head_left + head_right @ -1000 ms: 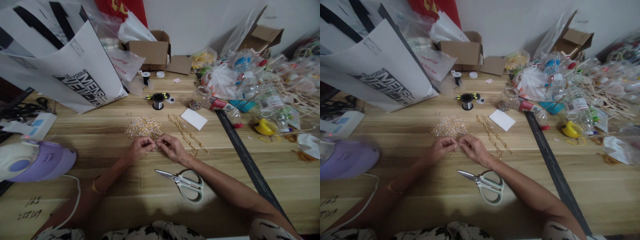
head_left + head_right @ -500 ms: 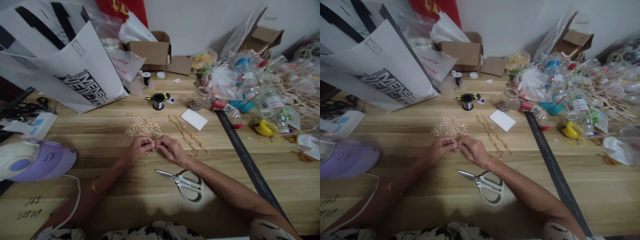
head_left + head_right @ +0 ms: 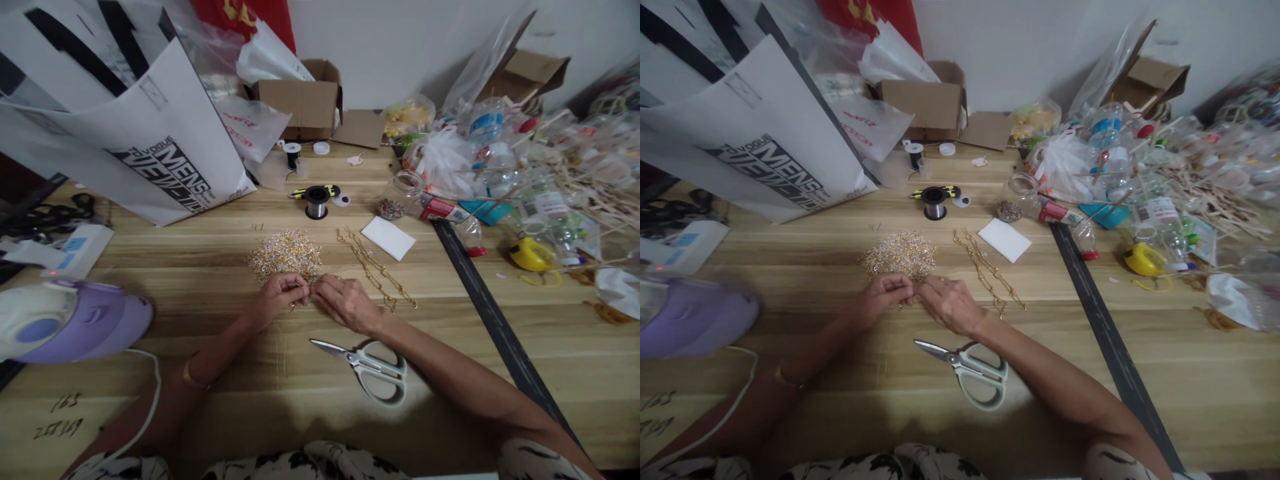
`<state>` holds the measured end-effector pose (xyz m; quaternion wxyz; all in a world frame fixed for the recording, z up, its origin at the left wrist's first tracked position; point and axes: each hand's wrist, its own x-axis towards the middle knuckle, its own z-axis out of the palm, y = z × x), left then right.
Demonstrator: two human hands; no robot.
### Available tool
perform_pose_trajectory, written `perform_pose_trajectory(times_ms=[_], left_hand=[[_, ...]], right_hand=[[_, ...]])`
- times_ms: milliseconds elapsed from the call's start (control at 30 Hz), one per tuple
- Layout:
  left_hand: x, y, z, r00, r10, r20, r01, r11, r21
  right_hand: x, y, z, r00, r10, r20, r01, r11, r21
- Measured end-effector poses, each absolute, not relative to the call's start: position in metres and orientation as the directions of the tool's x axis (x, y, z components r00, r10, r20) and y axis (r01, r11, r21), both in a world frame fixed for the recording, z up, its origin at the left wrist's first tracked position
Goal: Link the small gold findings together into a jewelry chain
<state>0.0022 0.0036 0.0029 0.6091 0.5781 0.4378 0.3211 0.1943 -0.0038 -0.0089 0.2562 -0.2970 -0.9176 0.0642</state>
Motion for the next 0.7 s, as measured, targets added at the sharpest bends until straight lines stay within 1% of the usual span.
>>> perform_pose_trajectory(times_ms=[100,167,200,267,333,467,567,700], left_hand=[[0.003,0.003,0.003,0.401,0.901,-0.166,0.129,0.124,0.984],[0.004,0.003,0.005,0.387,0.907,-0.167,0.134,0.124,0.983],[0.005,0.003,0.005,0.379,0.910,-0.167,0.137,0.123,0.983],[0.005,0.003,0.006,0.364,0.917,-0.164,0.148,0.117,0.982],[0.005,0.003,0.007,0.347,0.924,-0.159,0.162,0.108,0.981],[0.004,0.004,0.006,0.322,0.938,-0.131,0.169,0.079,0.983],[0.004,0.004,0.006,0.313,0.945,-0.096,0.162,0.046,0.986],[0.005,0.002,0.006,0.317,0.947,-0.056,0.177,-0.001,0.984]], right_hand=[[0.195,-0.004,-0.010,-0.713,0.556,0.426,0.513,0.829,-0.223],[0.195,-0.004,-0.010,-0.717,0.553,0.424,0.503,0.832,-0.234],[0.195,-0.004,-0.010,-0.711,0.562,0.423,0.499,0.827,-0.259],[0.194,-0.004,-0.010,-0.686,0.592,0.423,0.485,0.805,-0.342],[0.193,-0.004,-0.008,-0.648,0.631,0.426,0.448,0.768,-0.457],[0.190,-0.003,-0.004,-0.558,0.733,0.389,0.350,0.633,-0.691],[0.188,-0.003,-0.003,-0.509,0.810,0.290,0.280,0.474,-0.835],[0.184,-0.003,-0.003,-0.497,0.858,0.129,0.151,0.232,-0.961]])
